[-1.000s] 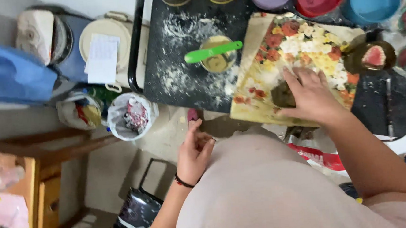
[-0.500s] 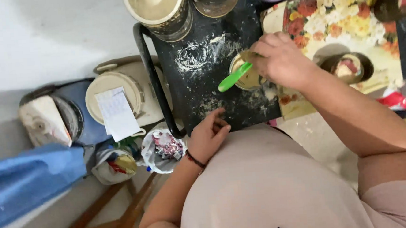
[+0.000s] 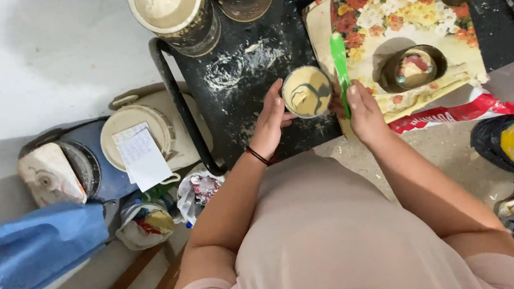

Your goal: The person scoops a white powder from a container into a small bowl using a green spoon. They then pour a liquid from a purple bowl into the mixture and stir it with the spoon. Finally, the person pours the mixed batter into a heart-shaped mold and shakes it to level the contents.

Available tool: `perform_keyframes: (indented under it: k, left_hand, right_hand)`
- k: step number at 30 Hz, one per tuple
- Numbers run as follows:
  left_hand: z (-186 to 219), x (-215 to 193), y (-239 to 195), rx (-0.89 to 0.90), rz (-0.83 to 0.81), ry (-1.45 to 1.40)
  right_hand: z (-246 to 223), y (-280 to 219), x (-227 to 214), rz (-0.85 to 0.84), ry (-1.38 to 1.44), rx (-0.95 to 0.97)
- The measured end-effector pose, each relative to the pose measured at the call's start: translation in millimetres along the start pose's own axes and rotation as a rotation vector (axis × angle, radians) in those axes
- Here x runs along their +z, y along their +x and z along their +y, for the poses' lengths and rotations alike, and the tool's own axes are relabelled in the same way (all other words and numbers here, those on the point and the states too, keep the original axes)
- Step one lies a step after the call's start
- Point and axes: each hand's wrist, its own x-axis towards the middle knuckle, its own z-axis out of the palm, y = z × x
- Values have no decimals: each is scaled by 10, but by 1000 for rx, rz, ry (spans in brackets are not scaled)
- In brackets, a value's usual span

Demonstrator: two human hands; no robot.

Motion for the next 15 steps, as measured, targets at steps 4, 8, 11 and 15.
perform_keyframes:
  k: [4,8,11,15]
  left_hand:
    - [-66,124,-78,24,3,92]
    - [69,259,-227,145,112,550]
    - [-241,174,-145,599,206,1305]
    - [-491,98,98,1014,341,1421]
  right_hand:
    - [301,-159,-217,-62,-3,-52]
    - [168,-180,-203,-128,553,-100]
    - [111,-263,-233,-127,583,-191]
    - [171,-291,-251,-124,533,-181]
